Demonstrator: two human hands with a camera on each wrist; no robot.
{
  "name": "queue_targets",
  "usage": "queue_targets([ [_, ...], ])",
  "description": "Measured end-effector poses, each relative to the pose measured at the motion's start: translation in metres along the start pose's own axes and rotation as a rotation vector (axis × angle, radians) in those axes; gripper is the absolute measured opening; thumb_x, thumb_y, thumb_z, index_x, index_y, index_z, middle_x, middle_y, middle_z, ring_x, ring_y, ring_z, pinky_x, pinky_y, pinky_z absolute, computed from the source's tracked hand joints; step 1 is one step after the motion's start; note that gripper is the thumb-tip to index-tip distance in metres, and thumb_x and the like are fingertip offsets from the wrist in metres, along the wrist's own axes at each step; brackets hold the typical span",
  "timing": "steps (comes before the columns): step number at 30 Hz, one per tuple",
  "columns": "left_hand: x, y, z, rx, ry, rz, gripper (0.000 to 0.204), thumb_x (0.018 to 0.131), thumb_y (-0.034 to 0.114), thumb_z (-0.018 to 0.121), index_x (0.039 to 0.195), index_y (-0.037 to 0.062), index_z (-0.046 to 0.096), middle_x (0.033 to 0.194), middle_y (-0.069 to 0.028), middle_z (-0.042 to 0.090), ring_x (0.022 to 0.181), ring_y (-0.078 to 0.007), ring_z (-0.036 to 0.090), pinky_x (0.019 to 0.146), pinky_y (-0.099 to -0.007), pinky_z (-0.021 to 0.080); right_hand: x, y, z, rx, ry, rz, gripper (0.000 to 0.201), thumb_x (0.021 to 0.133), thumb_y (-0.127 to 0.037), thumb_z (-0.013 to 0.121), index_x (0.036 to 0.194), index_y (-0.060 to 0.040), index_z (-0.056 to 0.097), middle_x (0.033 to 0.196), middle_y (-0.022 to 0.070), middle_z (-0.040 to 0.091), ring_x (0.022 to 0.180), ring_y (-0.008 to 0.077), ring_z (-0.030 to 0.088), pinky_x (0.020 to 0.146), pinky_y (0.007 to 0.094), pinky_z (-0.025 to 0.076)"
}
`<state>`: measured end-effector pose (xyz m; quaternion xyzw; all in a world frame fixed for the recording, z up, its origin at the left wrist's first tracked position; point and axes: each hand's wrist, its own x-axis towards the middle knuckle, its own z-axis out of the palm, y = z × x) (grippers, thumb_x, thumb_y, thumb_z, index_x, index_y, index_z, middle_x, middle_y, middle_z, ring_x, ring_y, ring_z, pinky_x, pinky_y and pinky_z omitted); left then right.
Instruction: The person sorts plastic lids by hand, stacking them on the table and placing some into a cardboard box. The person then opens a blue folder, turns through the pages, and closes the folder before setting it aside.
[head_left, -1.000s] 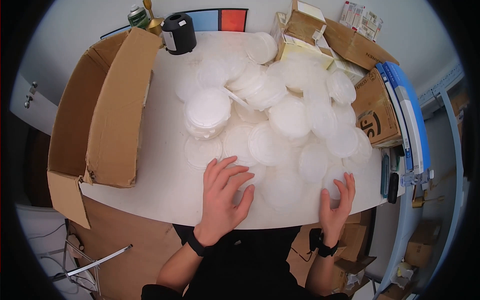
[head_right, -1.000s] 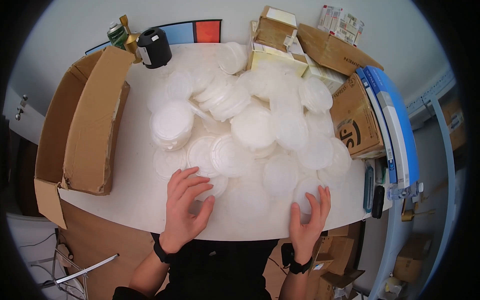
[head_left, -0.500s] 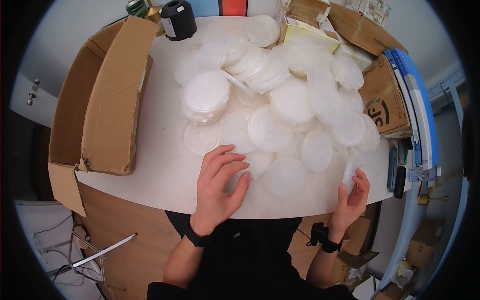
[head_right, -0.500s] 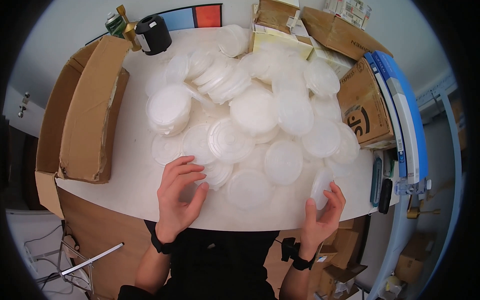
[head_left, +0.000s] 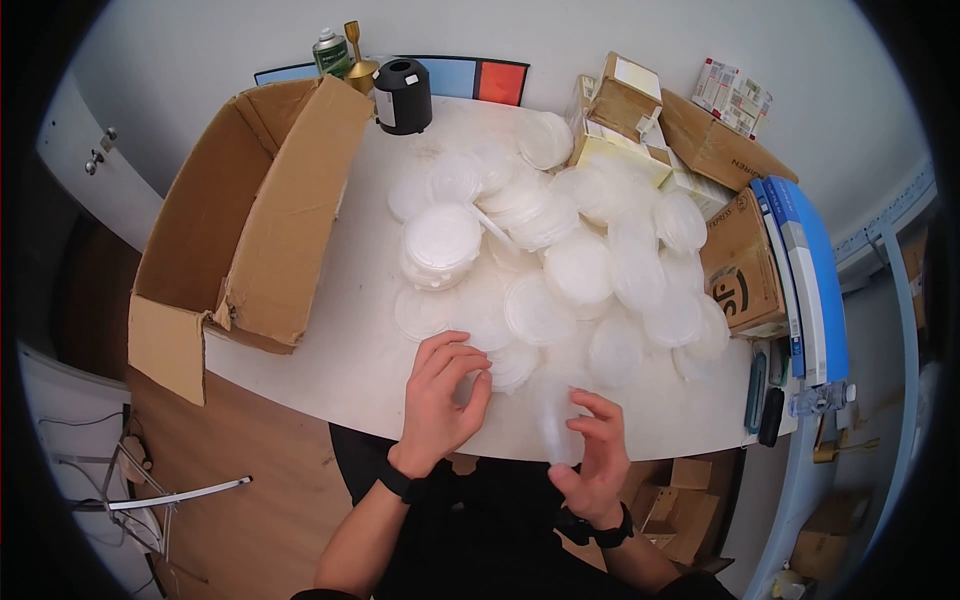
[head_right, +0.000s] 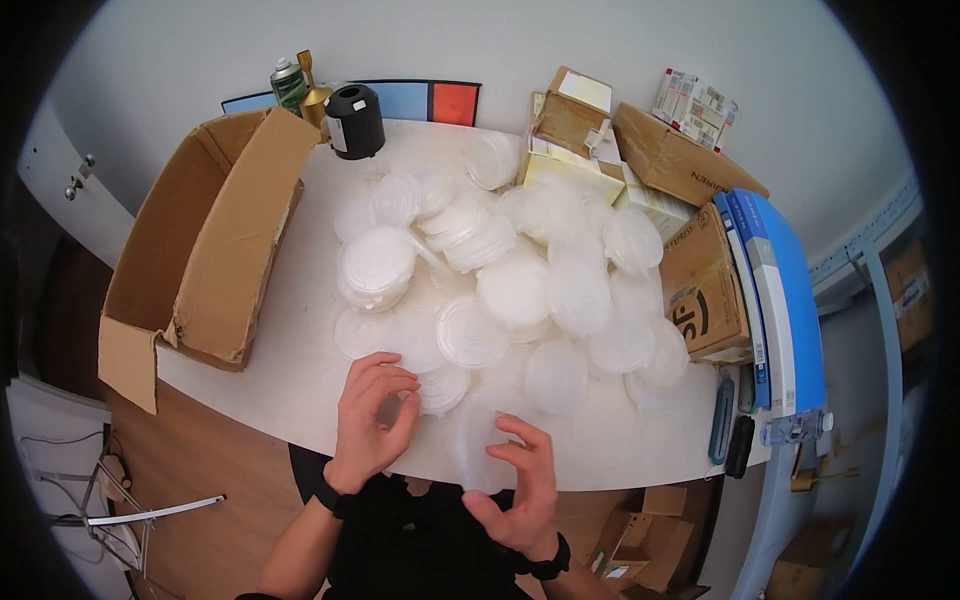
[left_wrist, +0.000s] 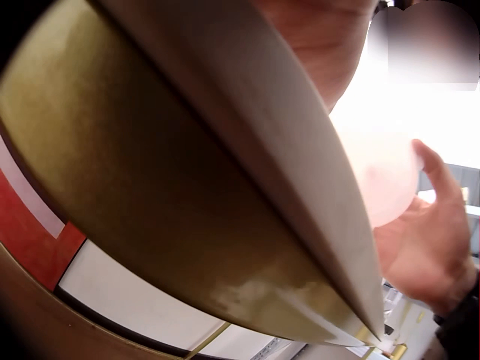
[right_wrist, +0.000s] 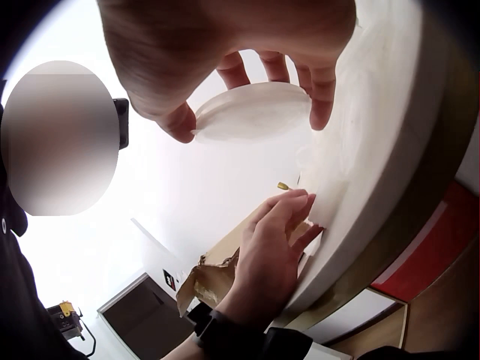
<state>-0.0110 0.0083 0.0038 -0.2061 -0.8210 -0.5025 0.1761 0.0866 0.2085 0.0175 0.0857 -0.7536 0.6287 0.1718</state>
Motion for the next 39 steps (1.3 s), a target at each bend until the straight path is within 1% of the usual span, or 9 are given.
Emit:
queue_targets([
  [5, 0.001, -0.002, 0.001, 0.001, 0.013, 0.016, 0.021, 0.077, -0.006, 0.075, 0.096, 0.0032, 0.071, 0.101, -0.0100, 0.071, 0.107, -0.0324, 0.064, 0.091, -0.0420, 0.053, -0.001, 0.017, 0.024, 0.060, -0.160, 0.055, 0.049, 0.082, -0.021, 0.084, 0.122, -0.0032, 0.062, 0.142, 0.0234, 0.053, 0.131, 0.0373, 0.054, 0.106, 0.0459, 0.047],
  [10, 0.002, -0.001, 0.001, -0.029, 0.021, 0.015, 0.024, 0.077, -0.006, 0.075, 0.099, 0.0027, 0.071, 0.102, -0.0116, 0.069, 0.098, -0.0306, 0.064, 0.085, -0.0391, 0.053, 0.004, 0.035, 0.026, 0.149, 0.017, 0.018, 0.052, 0.083, -0.023, 0.083, 0.125, -0.0028, 0.059, 0.140, 0.0211, 0.052, 0.133, 0.0399, 0.053, 0.108, 0.0487, 0.046],
  [11, 0.002, -0.002, 0.003, -0.027, 0.029, 0.005, 0.024, 0.077, -0.006, 0.075, 0.099, 0.0028, 0.072, 0.101, -0.0120, 0.069, 0.096, -0.0302, 0.065, 0.085, -0.0381, 0.053, 0.004, 0.037, 0.023, 0.082, -0.016, -0.021, 0.056, 0.082, -0.022, 0.084, 0.127, -0.0029, 0.058, 0.139, 0.0201, 0.051, 0.135, 0.0409, 0.052, 0.110, 0.0502, 0.045],
  [14, 0.003, -0.003, 0.003, -0.040, 0.022, -0.009, 0.023, 0.077, -0.006, 0.075, 0.099, 0.0031, 0.072, 0.101, -0.0120, 0.069, 0.096, -0.0300, 0.065, 0.084, -0.0378, 0.053, 0.004, 0.040, 0.020, -0.029, -0.050, -0.085, 0.057, 0.081, -0.021, 0.084, 0.128, -0.0032, 0.057, 0.140, 0.0205, 0.050, 0.135, 0.0410, 0.051, 0.111, 0.0504, 0.044],
  [18, 0.004, -0.006, 0.001, -0.107, 0.021, -0.015, 0.024, 0.077, -0.006, 0.074, 0.099, 0.0032, 0.072, 0.102, -0.0116, 0.069, 0.097, -0.0303, 0.064, 0.085, -0.0382, 0.053, 0.011, 0.042, 0.024, -0.007, -0.037, -0.060, 0.057, 0.080, -0.021, 0.085, 0.127, -0.0036, 0.058, 0.141, 0.0213, 0.050, 0.134, 0.0417, 0.052, 0.110, 0.0514, 0.044],
  [20, 0.002, -0.007, -0.001, -0.153, -0.042, -0.039, 0.027, 0.076, -0.007, 0.074, 0.101, 0.0036, 0.072, 0.103, -0.0114, 0.069, 0.099, -0.0308, 0.064, 0.086, -0.0389, 0.052, 0.012, 0.036, 0.028, -0.176, -0.071, -0.083, 0.057, 0.079, -0.022, 0.085, 0.126, -0.0040, 0.058, 0.141, 0.0225, 0.050, 0.134, 0.0425, 0.052, 0.109, 0.0523, 0.045],
  [26, -0.001, -0.008, -0.012, -0.231, -0.082, -0.098, 0.032, 0.075, -0.008, 0.073, 0.105, 0.0026, 0.070, 0.103, -0.0129, 0.068, 0.102, -0.0332, 0.063, 0.089, -0.0401, 0.052, 0.018, 0.031, 0.034, -0.325, -0.113, -0.048, 0.061, 0.077, -0.023, 0.087, 0.127, -0.0056, 0.057, 0.143, 0.0234, 0.047, 0.135, 0.0446, 0.049, 0.108, 0.0541, 0.045],
  [32, -0.003, -0.010, -0.015, -0.310, -0.113, -0.186, 0.031, 0.077, -0.008, 0.074, 0.106, 0.0014, 0.068, 0.102, -0.0142, 0.071, 0.098, -0.0326, 0.066, 0.087, -0.0418, 0.053, 0.018, 0.030, 0.038, -0.309, -0.081, 0.009, 0.065, 0.074, -0.025, 0.090, 0.128, -0.0078, 0.058, 0.144, 0.0220, 0.046, 0.136, 0.0464, 0.047, 0.108, 0.0572, 0.044],
  [39, 0.000, -0.009, -0.015, -0.238, -0.141, -0.221, 0.030, 0.073, -0.006, 0.076, 0.101, 0.0026, 0.071, 0.100, -0.0139, 0.070, 0.095, -0.0334, 0.066, 0.084, -0.0416, 0.054, 0.028, 0.026, 0.037, -0.232, -0.036, 0.045, 0.064, 0.071, -0.026, 0.093, 0.123, -0.0073, 0.061, 0.142, 0.0218, 0.050, 0.129, 0.0497, 0.052, 0.105, 0.0584, 0.048],
])
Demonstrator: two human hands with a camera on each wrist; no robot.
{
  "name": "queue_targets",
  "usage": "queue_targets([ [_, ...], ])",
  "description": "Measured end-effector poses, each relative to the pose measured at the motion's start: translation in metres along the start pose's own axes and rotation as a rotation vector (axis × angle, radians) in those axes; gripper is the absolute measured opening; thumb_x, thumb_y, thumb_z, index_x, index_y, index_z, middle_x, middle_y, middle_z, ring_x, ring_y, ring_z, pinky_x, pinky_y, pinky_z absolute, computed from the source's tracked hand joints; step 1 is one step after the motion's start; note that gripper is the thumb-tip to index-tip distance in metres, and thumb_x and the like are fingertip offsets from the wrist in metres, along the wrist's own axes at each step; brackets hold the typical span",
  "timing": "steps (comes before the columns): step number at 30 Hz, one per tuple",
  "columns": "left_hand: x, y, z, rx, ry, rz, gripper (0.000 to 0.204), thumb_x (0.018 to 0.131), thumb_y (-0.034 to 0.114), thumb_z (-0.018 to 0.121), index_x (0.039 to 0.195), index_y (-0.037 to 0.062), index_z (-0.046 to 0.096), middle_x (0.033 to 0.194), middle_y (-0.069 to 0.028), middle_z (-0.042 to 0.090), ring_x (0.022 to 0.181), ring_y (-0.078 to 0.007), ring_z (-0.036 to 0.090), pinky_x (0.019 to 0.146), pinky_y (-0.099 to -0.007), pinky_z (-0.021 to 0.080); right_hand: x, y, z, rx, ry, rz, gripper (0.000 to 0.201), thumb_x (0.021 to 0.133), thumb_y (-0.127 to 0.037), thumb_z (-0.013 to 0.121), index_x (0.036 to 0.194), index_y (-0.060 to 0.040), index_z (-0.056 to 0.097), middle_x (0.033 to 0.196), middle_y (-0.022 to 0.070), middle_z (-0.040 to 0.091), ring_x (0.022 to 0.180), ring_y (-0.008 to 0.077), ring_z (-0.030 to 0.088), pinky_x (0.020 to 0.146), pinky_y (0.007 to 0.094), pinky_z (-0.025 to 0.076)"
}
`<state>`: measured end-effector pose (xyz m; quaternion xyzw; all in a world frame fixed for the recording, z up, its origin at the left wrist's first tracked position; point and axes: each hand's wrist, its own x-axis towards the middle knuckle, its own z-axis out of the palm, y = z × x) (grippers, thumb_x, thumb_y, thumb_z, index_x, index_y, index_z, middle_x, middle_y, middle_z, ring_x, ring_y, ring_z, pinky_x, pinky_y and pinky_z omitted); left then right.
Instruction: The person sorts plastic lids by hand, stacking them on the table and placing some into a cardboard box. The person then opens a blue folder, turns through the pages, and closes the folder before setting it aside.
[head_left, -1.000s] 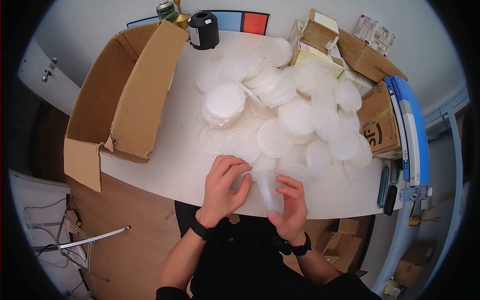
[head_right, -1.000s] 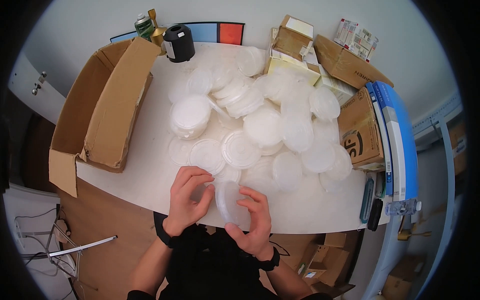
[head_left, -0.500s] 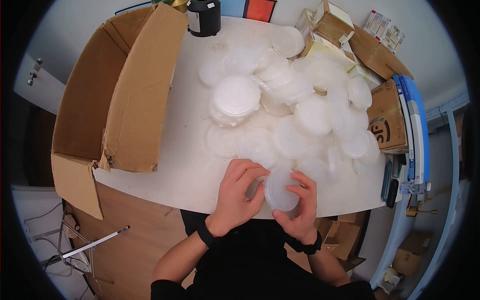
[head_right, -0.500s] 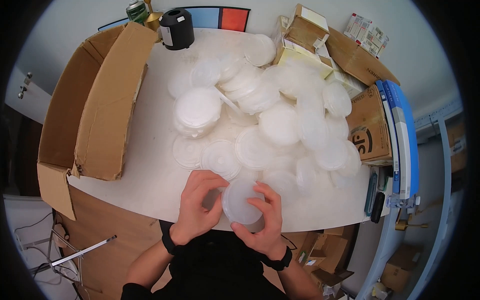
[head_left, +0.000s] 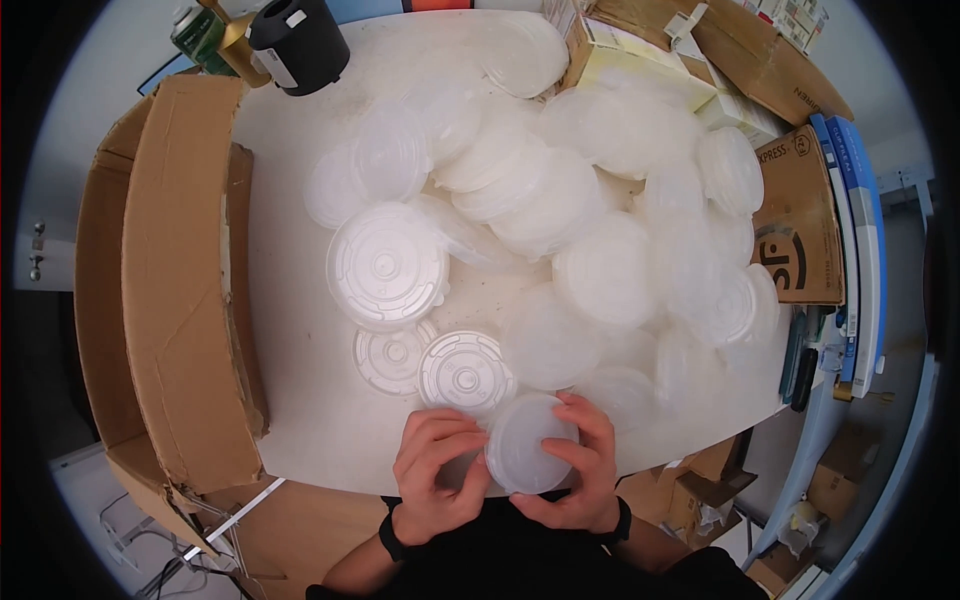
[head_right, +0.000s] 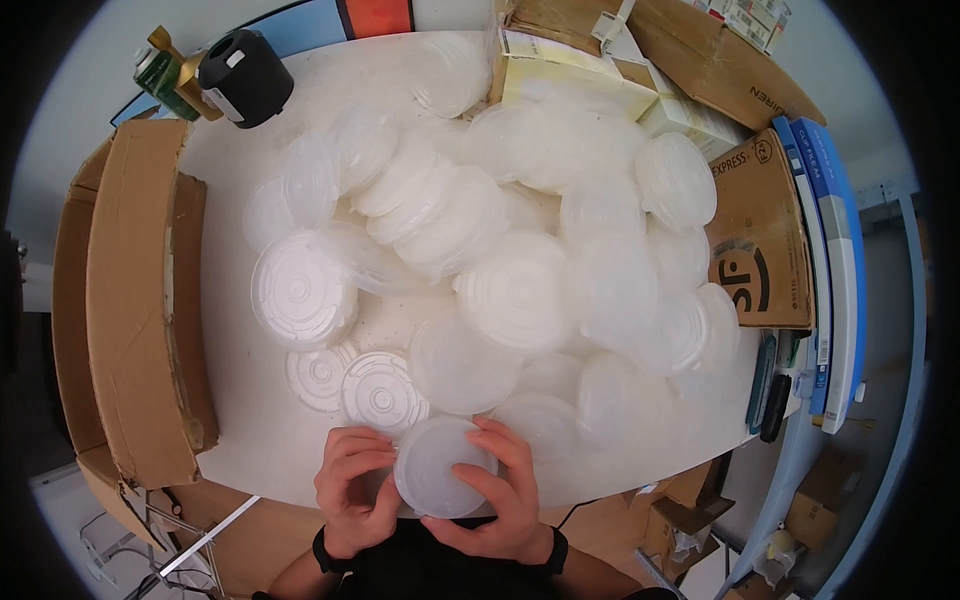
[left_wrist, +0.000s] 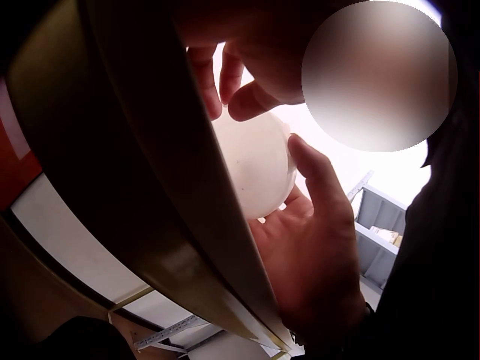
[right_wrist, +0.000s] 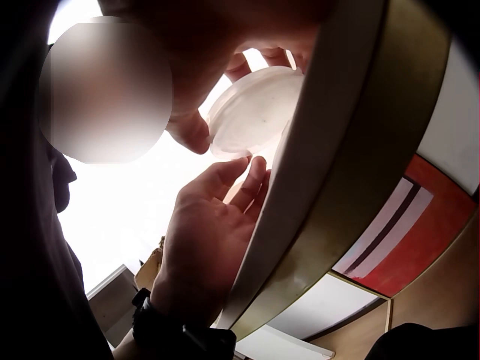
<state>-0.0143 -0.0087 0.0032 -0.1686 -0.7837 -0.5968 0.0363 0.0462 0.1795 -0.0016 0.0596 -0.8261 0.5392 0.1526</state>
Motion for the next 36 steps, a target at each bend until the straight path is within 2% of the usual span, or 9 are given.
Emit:
queue_targets([
  [7, 0.000, -0.006, 0.002, -0.074, 0.015, 0.083, 0.038, 0.075, -0.007, 0.074, 0.111, 0.0017, 0.067, 0.105, -0.0157, 0.069, 0.099, -0.0333, 0.065, 0.087, -0.0407, 0.053, -0.003, 0.005, 0.008, -0.001, 0.040, -0.072, 0.058, 0.076, -0.021, 0.091, 0.124, -0.0047, 0.061, 0.146, 0.0232, 0.049, 0.136, 0.0504, 0.050, 0.109, 0.0588, 0.046],
  [10, -0.001, -0.006, 0.004, -0.082, 0.054, 0.110, 0.036, 0.078, -0.007, 0.074, 0.112, 0.0019, 0.068, 0.106, -0.0153, 0.069, 0.100, -0.0311, 0.065, 0.087, -0.0389, 0.053, -0.001, 0.006, 0.009, -0.021, 0.033, -0.109, 0.060, 0.078, -0.019, 0.090, 0.127, -0.0038, 0.060, 0.149, 0.0237, 0.048, 0.139, 0.0477, 0.049, 0.111, 0.0554, 0.045],
  [16, -0.008, -0.008, 0.004, -0.137, 0.114, 0.136, 0.031, 0.083, -0.002, 0.077, 0.113, 0.0039, 0.069, 0.106, -0.0109, 0.069, 0.091, -0.0211, 0.066, 0.078, -0.0322, 0.052, -0.002, -0.006, 0.005, -0.067, -0.036, -0.152, 0.059, 0.079, -0.015, 0.088, 0.130, -0.0036, 0.060, 0.150, 0.0244, 0.048, 0.137, 0.0434, 0.052, 0.110, 0.0494, 0.047],
  [18, -0.011, -0.010, 0.003, -0.197, 0.098, 0.077, 0.028, 0.086, -0.003, 0.075, 0.112, 0.0035, 0.067, 0.105, -0.0060, 0.067, 0.088, -0.0142, 0.062, 0.076, -0.0285, 0.047, -0.007, 0.000, 0.007, -0.096, 0.009, -0.072, 0.055, 0.081, -0.014, 0.086, 0.129, -0.0028, 0.060, 0.149, 0.0234, 0.051, 0.134, 0.0407, 0.055, 0.108, 0.0465, 0.048],
  [21, -0.012, -0.008, 0.003, -0.204, 0.078, 0.032, 0.027, 0.087, -0.003, 0.075, 0.112, 0.0043, 0.067, 0.103, -0.0043, 0.066, 0.082, -0.0118, 0.060, 0.071, -0.0269, 0.045, -0.010, 0.002, 0.010, -0.009, 0.102, -0.021, 0.051, 0.084, -0.013, 0.084, 0.128, -0.0015, 0.061, 0.146, 0.0226, 0.056, 0.131, 0.0380, 0.057, 0.108, 0.0445, 0.048],
  [25, -0.012, -0.005, 0.003, -0.191, 0.070, -0.009, 0.029, 0.084, -0.003, 0.077, 0.110, 0.0056, 0.068, 0.104, -0.0047, 0.067, 0.086, -0.0143, 0.061, 0.070, -0.0281, 0.045, -0.012, 0.005, 0.013, 0.040, 0.162, -0.006, 0.050, 0.084, -0.013, 0.083, 0.127, -0.0008, 0.060, 0.144, 0.0227, 0.058, 0.130, 0.0373, 0.058, 0.108, 0.0440, 0.047],
  [27, -0.010, -0.010, 0.001, 0.054, 0.156, 0.213, 0.031, 0.080, -0.003, 0.078, 0.108, 0.0066, 0.069, 0.109, -0.0071, 0.067, 0.098, -0.0206, 0.060, 0.078, -0.0323, 0.048, -0.012, 0.006, 0.013, 0.053, 0.165, 0.015, 0.047, 0.086, -0.013, 0.081, 0.126, 0.0000, 0.060, 0.144, 0.0232, 0.058, 0.130, 0.0374, 0.058, 0.108, 0.0435, 0.047],
  [33, -0.009, -0.005, 0.004, 0.142, 0.161, 0.185, 0.033, 0.076, -0.001, 0.079, 0.107, 0.0072, 0.071, 0.123, -0.0089, 0.063, 0.118, -0.0332, 0.051, 0.099, -0.0429, 0.044, -0.015, 0.010, 0.013, 0.087, 0.230, -0.007, 0.038, 0.091, -0.010, 0.074, 0.124, 0.0025, 0.060, 0.140, 0.0227, 0.059, 0.128, 0.0352, 0.059, 0.108, 0.0427, 0.047],
  [36, -0.009, -0.003, 0.005, 0.217, 0.132, 0.165, 0.035, 0.076, 0.002, 0.081, 0.108, 0.0081, 0.071, 0.122, -0.0086, 0.064, 0.117, -0.0302, 0.051, 0.099, -0.0411, 0.045, -0.014, 0.010, 0.014, 0.144, 0.304, -0.018, 0.030, 0.096, -0.007, 0.069, 0.123, 0.0034, 0.059, 0.135, 0.0204, 0.060, 0.124, 0.0311, 0.060, 0.106, 0.0406, 0.048],
])
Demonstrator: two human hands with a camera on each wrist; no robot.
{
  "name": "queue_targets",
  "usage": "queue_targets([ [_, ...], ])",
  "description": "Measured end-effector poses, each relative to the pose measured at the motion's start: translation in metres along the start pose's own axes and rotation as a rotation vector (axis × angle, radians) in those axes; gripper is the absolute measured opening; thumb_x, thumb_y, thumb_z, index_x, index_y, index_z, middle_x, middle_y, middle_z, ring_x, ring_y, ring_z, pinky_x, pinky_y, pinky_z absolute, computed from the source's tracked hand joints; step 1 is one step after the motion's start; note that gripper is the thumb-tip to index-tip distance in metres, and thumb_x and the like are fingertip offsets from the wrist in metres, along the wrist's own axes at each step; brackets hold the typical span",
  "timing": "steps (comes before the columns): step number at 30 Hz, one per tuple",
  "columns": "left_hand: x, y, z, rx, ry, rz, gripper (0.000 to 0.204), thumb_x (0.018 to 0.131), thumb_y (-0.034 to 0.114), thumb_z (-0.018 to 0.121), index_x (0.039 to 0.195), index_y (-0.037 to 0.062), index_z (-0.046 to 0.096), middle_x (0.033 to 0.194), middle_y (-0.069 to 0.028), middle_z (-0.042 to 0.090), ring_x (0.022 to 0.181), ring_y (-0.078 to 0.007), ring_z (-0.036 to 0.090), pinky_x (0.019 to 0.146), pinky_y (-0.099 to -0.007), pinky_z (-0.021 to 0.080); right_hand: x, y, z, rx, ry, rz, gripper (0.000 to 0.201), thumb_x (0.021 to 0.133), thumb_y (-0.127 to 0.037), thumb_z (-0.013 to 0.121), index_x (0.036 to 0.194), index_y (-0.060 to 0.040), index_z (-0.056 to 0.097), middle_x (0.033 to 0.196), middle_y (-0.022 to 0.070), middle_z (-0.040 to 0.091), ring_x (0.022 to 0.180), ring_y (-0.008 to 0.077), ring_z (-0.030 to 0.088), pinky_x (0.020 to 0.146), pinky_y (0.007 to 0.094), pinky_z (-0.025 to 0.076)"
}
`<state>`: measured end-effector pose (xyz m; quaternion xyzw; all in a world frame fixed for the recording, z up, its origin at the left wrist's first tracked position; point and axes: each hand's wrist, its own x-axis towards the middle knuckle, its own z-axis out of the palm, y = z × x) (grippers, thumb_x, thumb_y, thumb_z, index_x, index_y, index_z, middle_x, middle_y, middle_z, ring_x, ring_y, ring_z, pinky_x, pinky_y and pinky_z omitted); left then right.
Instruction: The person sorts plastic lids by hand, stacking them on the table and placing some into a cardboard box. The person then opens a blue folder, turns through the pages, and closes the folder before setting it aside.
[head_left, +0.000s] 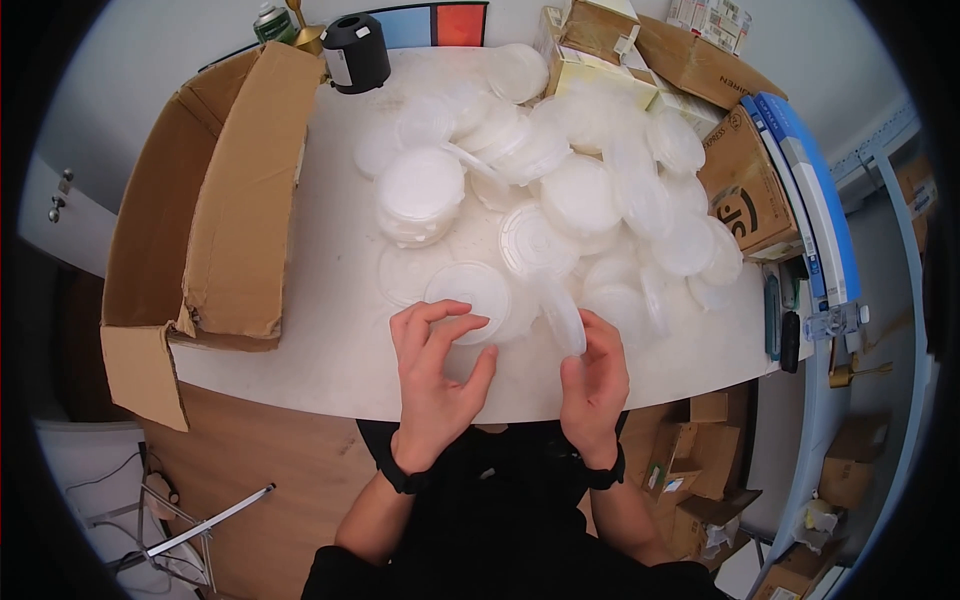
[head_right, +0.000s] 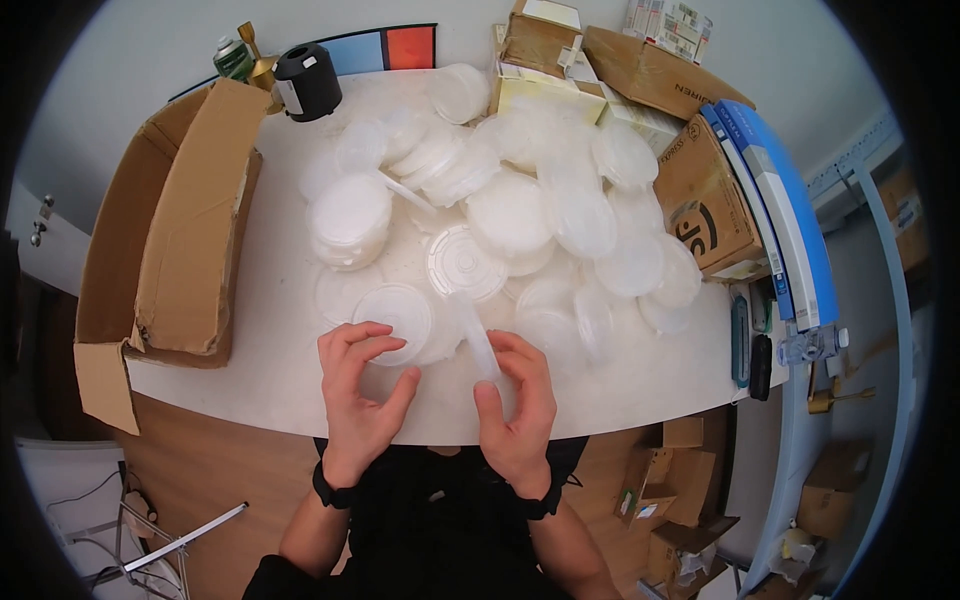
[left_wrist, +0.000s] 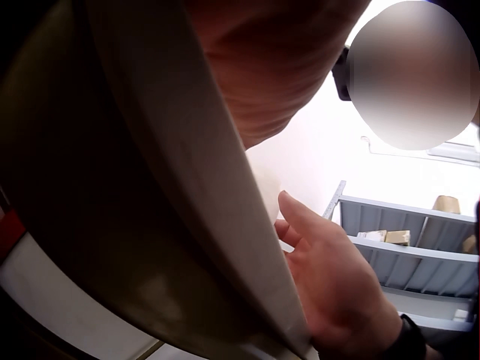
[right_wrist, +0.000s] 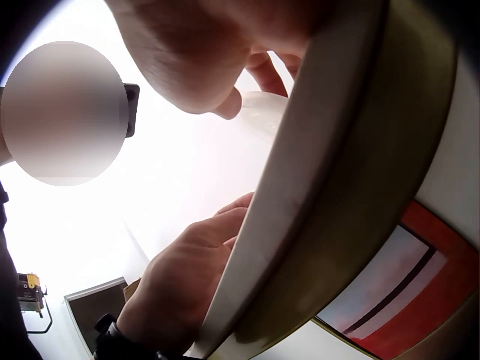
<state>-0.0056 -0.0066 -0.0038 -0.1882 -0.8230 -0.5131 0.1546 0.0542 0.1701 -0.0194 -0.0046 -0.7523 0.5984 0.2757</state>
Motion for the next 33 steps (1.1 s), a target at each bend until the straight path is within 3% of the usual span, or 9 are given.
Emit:
queue_targets([
  [3, 0.001, 0.007, 0.002, 0.156, -0.034, -0.001, 0.033, 0.076, 0.001, 0.080, 0.107, 0.0088, 0.073, 0.122, -0.0081, 0.064, 0.115, -0.0299, 0.050, 0.098, -0.0404, 0.044, -0.002, -0.001, 0.002, 0.041, 0.062, 0.067, 0.024, 0.100, -0.005, 0.063, 0.122, 0.0037, 0.059, 0.130, 0.0186, 0.061, 0.119, 0.0272, 0.061, 0.103, 0.0380, 0.049],
  [15, 0.016, 0.001, 0.003, 0.152, -0.128, 0.007, 0.025, 0.076, -0.004, 0.080, 0.096, 0.0061, 0.069, 0.112, -0.0086, 0.059, 0.110, -0.0298, 0.050, 0.095, -0.0386, 0.044, -0.003, -0.004, 0.000, 0.105, 0.157, 0.097, 0.022, 0.109, -0.011, 0.054, 0.126, 0.0028, 0.053, 0.123, 0.0106, 0.061, 0.108, 0.0151, 0.058, 0.099, 0.0309, 0.046],
  [23, 0.006, 0.014, -0.029, 0.205, -0.044, 0.022, 0.025, 0.074, -0.006, 0.079, 0.093, 0.0065, 0.066, 0.108, -0.0084, 0.061, 0.105, -0.0293, 0.052, 0.091, -0.0382, 0.045, -0.005, 0.000, -0.001, 0.135, 0.174, 0.093, 0.023, 0.107, -0.007, 0.054, 0.127, 0.0037, 0.051, 0.124, 0.0133, 0.060, 0.109, 0.0167, 0.057, 0.099, 0.0319, 0.046],
  [28, -0.011, 0.039, -0.029, 0.129, -0.220, 0.050, 0.027, 0.070, -0.005, 0.081, 0.088, 0.0100, 0.068, 0.110, -0.0052, 0.061, 0.107, -0.0297, 0.050, 0.087, -0.0398, 0.045, -0.005, -0.001, -0.001, 0.113, 0.173, 0.084, 0.022, 0.110, -0.011, 0.050, 0.128, 0.0021, 0.049, 0.123, 0.0114, 0.060, 0.111, 0.0143, 0.056, 0.102, 0.0305, 0.044],
  [33, -0.014, 0.040, -0.017, 0.097, -0.338, 0.072, 0.025, 0.071, -0.002, 0.082, 0.090, 0.0100, 0.071, 0.115, -0.0045, 0.062, 0.111, -0.0312, 0.049, 0.087, -0.0402, 0.047, -0.012, 0.008, -0.003, 0.164, 0.292, 0.102, 0.023, 0.111, -0.013, 0.046, 0.130, -0.0006, 0.045, 0.124, 0.0109, 0.058, 0.111, 0.0142, 0.055, 0.102, 0.0312, 0.045],
])
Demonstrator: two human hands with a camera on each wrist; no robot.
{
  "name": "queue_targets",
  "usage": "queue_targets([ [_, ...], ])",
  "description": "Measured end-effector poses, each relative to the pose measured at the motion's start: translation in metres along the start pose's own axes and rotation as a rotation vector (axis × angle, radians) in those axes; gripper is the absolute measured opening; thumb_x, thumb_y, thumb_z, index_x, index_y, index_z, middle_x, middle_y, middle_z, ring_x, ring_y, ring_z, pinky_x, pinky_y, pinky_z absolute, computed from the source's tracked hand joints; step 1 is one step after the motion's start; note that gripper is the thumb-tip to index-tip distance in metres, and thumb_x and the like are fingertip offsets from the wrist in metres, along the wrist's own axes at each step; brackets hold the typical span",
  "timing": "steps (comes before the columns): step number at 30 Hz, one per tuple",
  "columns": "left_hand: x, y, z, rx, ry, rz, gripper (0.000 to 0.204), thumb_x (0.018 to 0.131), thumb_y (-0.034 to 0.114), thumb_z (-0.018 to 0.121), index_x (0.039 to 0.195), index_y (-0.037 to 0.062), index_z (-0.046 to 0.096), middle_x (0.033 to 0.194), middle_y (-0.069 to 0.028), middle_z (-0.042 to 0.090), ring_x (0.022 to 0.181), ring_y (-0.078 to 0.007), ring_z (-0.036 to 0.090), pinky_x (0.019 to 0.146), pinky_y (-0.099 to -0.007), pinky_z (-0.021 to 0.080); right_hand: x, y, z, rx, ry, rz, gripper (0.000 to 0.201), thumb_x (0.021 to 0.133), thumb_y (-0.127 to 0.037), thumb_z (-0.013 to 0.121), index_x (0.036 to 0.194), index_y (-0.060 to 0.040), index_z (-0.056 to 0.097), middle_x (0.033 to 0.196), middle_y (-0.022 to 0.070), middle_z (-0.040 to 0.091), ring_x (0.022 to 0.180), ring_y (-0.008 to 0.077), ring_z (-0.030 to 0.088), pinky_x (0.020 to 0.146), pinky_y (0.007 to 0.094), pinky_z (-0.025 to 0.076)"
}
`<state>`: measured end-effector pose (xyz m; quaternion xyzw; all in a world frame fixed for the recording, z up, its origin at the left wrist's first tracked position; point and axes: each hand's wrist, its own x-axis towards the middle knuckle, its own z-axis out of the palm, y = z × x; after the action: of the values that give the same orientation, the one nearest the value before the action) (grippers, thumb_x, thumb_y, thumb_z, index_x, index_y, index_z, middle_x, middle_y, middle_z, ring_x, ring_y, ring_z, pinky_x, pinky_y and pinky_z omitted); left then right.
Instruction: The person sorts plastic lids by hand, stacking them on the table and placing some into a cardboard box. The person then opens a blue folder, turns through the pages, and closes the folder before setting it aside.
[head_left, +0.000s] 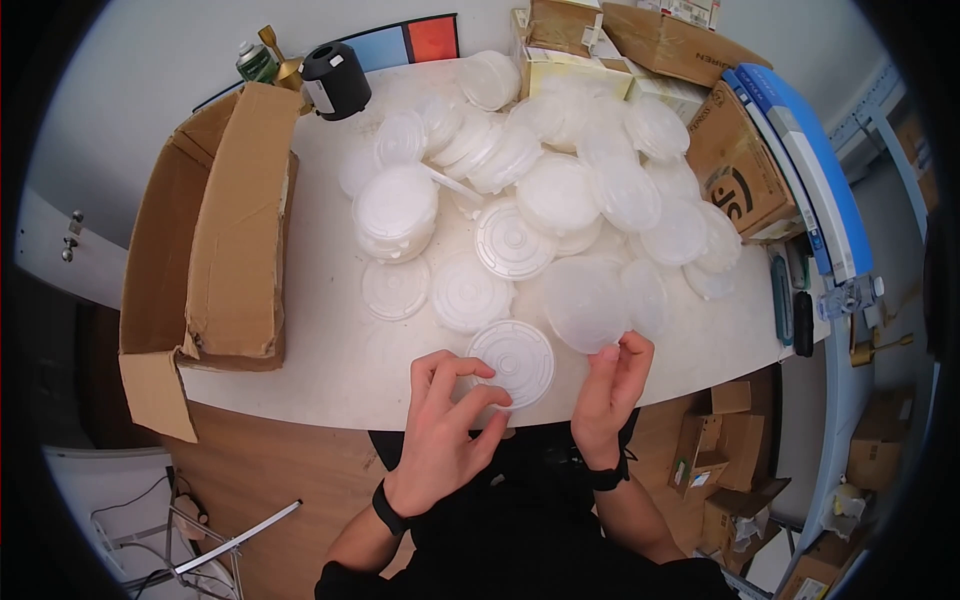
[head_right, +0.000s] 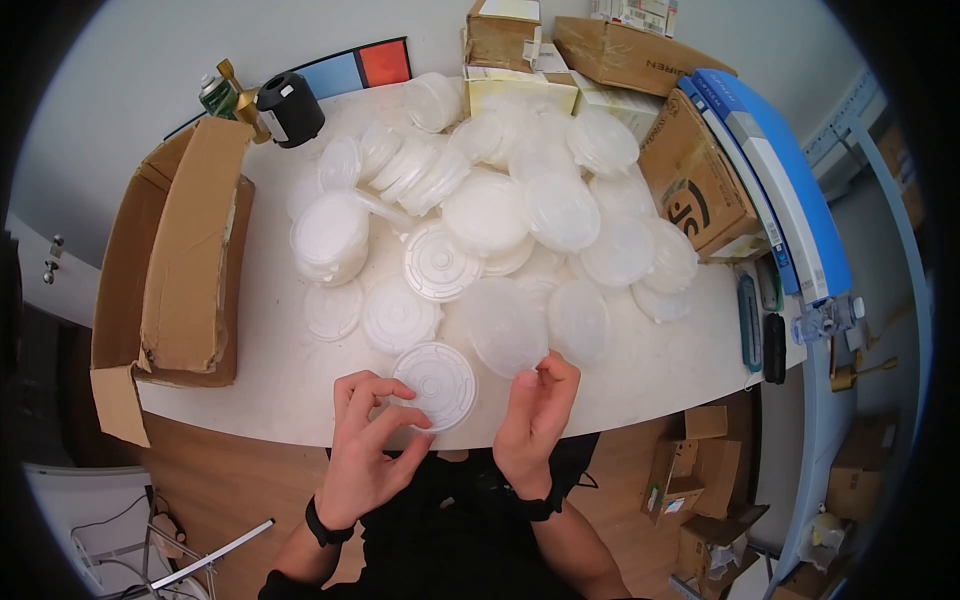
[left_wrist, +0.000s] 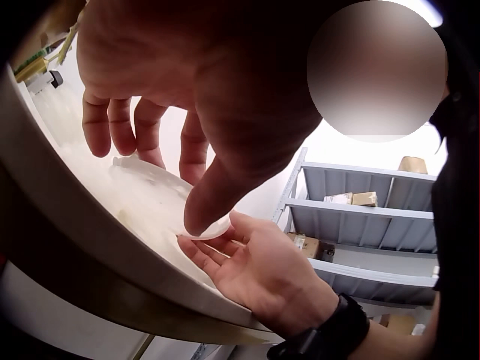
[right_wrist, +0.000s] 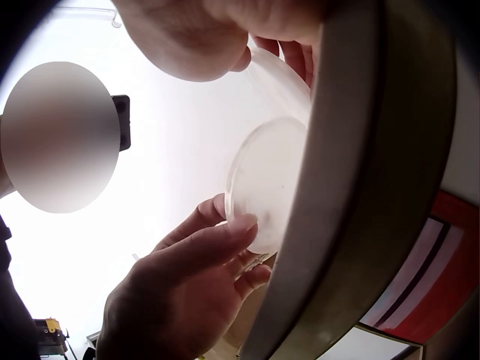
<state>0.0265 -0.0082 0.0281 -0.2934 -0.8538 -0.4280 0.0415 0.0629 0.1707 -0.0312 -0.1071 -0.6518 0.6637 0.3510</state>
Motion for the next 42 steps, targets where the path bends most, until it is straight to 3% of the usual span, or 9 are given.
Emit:
queue_targets([
  [9, 0.007, -0.004, 0.001, 0.019, -0.025, 0.061, 0.024, 0.073, 0.003, 0.085, 0.092, 0.0085, 0.072, 0.124, -0.0086, 0.060, 0.115, -0.0333, 0.050, 0.086, -0.0404, 0.049, -0.001, -0.003, 0.002, 0.048, 0.026, 0.012, 0.024, 0.110, -0.013, 0.050, 0.127, 0.0019, 0.045, 0.124, 0.0128, 0.056, 0.111, 0.0165, 0.053, 0.103, 0.0330, 0.041],
  [15, 0.011, -0.005, -0.003, -0.030, -0.039, -0.062, 0.042, 0.079, 0.006, 0.083, 0.118, 0.0078, 0.069, 0.138, -0.0159, 0.054, 0.122, -0.0351, 0.054, 0.090, -0.0416, 0.050, -0.002, 0.001, -0.004, -0.005, -0.039, -0.004, 0.024, 0.112, -0.015, 0.043, 0.132, -0.0010, 0.042, 0.129, 0.0118, 0.052, 0.117, 0.0166, 0.053, 0.107, 0.0367, 0.045],
  [18, 0.013, -0.004, -0.003, -0.050, -0.113, -0.119, 0.051, 0.082, 0.009, 0.082, 0.129, 0.0066, 0.064, 0.146, -0.0196, 0.049, 0.134, -0.0404, 0.051, 0.098, -0.0449, 0.050, -0.001, -0.002, 0.001, 0.096, 0.035, 0.024, 0.023, 0.111, -0.015, 0.048, 0.128, 0.0003, 0.044, 0.121, 0.0115, 0.055, 0.108, 0.0147, 0.053, 0.099, 0.0309, 0.042],
  [20, 0.014, -0.007, -0.002, 0.056, -0.094, -0.030, 0.057, 0.083, 0.012, 0.083, 0.135, 0.0047, 0.060, 0.153, -0.0222, 0.045, 0.147, -0.0455, 0.040, 0.110, -0.0494, 0.045, -0.004, 0.002, -0.001, 0.078, 0.047, 0.024, 0.023, 0.111, -0.015, 0.047, 0.128, 0.0002, 0.044, 0.121, 0.0112, 0.055, 0.106, 0.0144, 0.052, 0.098, 0.0304, 0.042],
  [23, 0.018, -0.008, -0.004, 0.128, -0.099, -0.045, 0.064, 0.083, 0.016, 0.083, 0.140, 0.0032, 0.056, 0.157, -0.0241, 0.041, 0.153, -0.0479, 0.029, 0.119, -0.0526, 0.037, -0.004, 0.002, -0.002, 0.071, 0.040, 0.019, 0.023, 0.111, -0.015, 0.047, 0.128, 0.0002, 0.044, 0.120, 0.0108, 0.055, 0.106, 0.0140, 0.052, 0.097, 0.0301, 0.042],
  [31, 0.020, -0.008, -0.004, 0.135, -0.177, -0.016, 0.080, 0.079, 0.015, 0.086, 0.148, 0.0031, 0.048, 0.152, -0.0200, 0.049, 0.151, -0.0479, 0.031, 0.120, -0.0529, 0.035, -0.004, -0.008, -0.005, -0.026, -0.076, 0.045, 0.023, 0.111, -0.014, 0.046, 0.129, -0.0005, 0.047, 0.118, 0.0086, 0.056, 0.109, 0.0149, 0.055, 0.100, 0.0321, 0.046],
  [33, 0.017, -0.011, -0.003, 0.132, -0.180, -0.018, 0.084, 0.077, 0.014, 0.088, 0.149, 0.0027, 0.046, 0.151, -0.0191, 0.051, 0.150, -0.0477, 0.032, 0.120, -0.0525, 0.035, -0.001, -0.014, -0.002, -0.041, -0.162, -0.021, 0.020, 0.109, -0.011, 0.051, 0.125, 0.0015, 0.052, 0.116, 0.0084, 0.060, 0.107, 0.0151, 0.057, 0.097, 0.0310, 0.046],
  [36, 0.017, -0.015, -0.002, 0.099, -0.149, -0.038, 0.088, 0.074, 0.012, 0.089, 0.150, 0.0017, 0.044, 0.148, -0.0188, 0.053, 0.149, -0.0472, 0.034, 0.119, -0.0514, 0.037, 0.003, -0.006, 0.001, -0.085, -0.151, -0.147, 0.019, 0.104, -0.004, 0.059, 0.122, 0.0027, 0.059, 0.114, 0.0114, 0.062, 0.104, 0.0170, 0.058, 0.095, 0.0316, 0.047],
  [42, 0.015, -0.022, 0.010, 0.048, -0.040, -0.022, 0.086, 0.076, 0.015, 0.089, 0.148, 0.0004, 0.046, 0.143, -0.0175, 0.057, 0.146, -0.0452, 0.039, 0.116, -0.0501, 0.040, 0.020, -0.012, -0.005, -0.112, -0.188, 0.010, 0.019, 0.104, -0.003, 0.058, 0.122, 0.0029, 0.060, 0.117, 0.0111, 0.063, 0.106, 0.0182, 0.060, 0.097, 0.0325, 0.049],
])
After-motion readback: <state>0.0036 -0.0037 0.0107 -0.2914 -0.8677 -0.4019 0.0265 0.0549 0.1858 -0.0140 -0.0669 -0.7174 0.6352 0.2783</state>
